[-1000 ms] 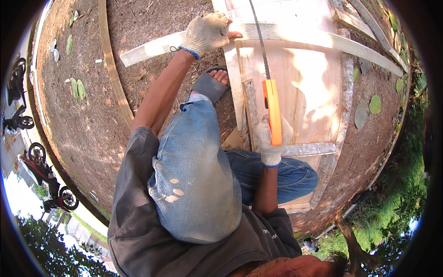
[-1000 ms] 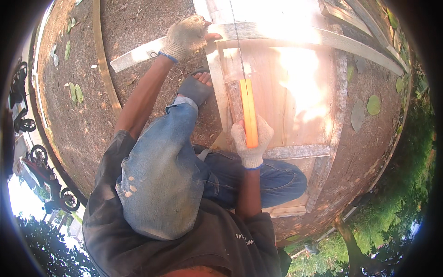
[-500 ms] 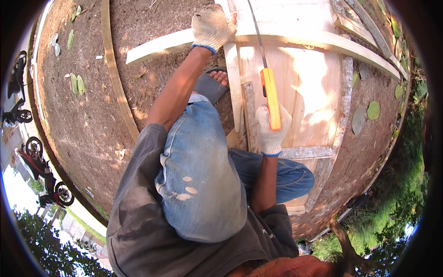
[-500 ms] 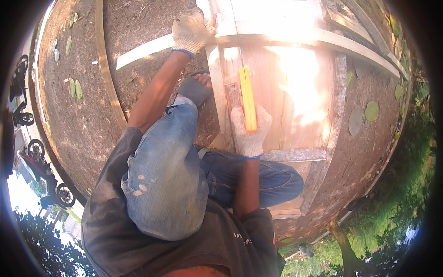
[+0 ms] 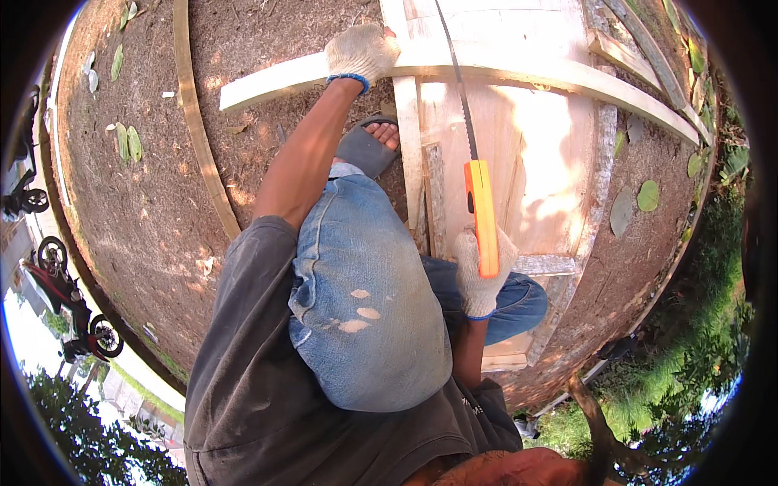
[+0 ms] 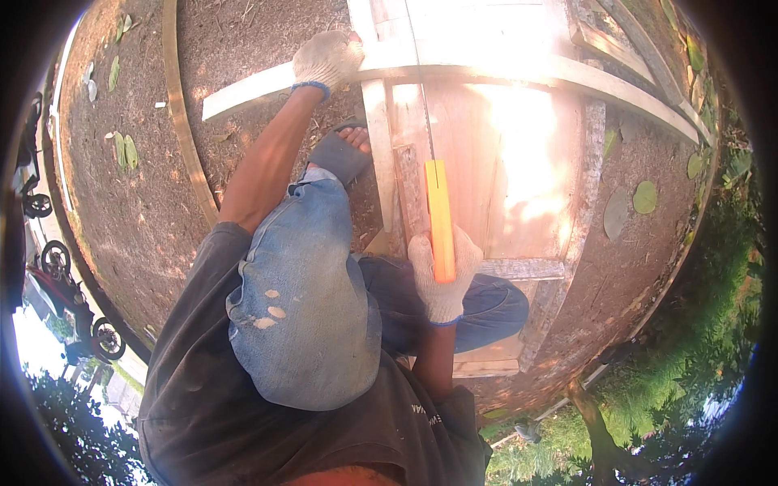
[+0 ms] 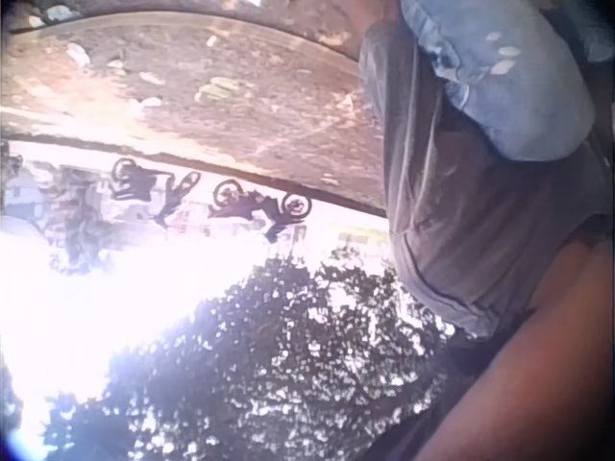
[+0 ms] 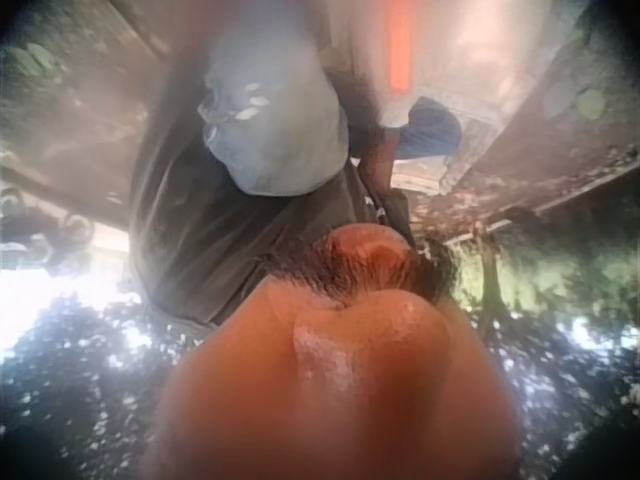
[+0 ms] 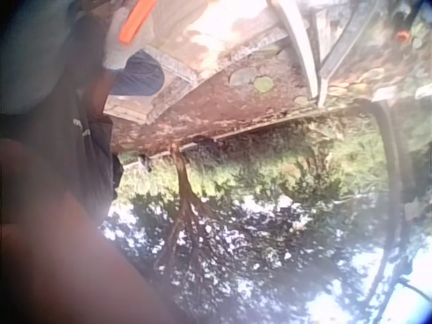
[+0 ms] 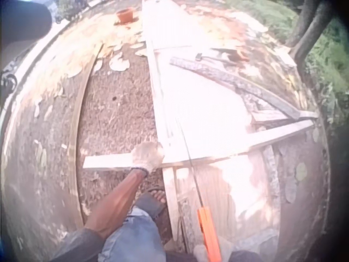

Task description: The person hammers nails into a wooden frame using a hammer, then uses a hand saw to cut a wooden plank. The person wears gloves and sandals while working outdoors on a dirt surface.

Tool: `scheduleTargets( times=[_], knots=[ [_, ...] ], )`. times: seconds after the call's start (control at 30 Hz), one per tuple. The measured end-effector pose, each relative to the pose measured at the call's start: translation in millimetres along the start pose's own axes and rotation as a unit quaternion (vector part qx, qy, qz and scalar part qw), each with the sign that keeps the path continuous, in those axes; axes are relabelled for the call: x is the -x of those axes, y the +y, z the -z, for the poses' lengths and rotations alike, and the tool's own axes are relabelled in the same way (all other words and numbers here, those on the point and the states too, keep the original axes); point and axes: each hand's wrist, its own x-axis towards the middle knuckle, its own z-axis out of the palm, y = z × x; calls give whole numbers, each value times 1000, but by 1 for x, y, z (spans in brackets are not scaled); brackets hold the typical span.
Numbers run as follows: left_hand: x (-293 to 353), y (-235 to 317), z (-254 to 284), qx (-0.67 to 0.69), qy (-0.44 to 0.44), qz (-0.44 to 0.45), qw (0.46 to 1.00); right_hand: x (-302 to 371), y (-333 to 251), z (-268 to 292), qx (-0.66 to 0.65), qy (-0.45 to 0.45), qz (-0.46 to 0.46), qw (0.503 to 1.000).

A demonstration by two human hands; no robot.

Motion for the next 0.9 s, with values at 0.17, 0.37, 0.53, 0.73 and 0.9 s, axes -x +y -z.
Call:
scheduleTargets(
  times=[0.17,0.37,0.53,0.73,0.9],
  knots=[
    [-3,-4,-5,17,14,-11,1000,7,-5,10,9,-7,-15,1000],
    [0,0,-3,-7,-13,0,1000,-1,-8,0,12,-21,-48,999],
    [-3,-1,-1,-16,-14,16,1000,25,-13,12,30,-21,-23,999],
    [-4,1,4,-14,-9,-19,1000,-10,5,-11,4,7,-13,1000],
    [-3,-1,1,-28,-12,-14,999,55,-13,14,36,-12,-38,999]
  ],
)
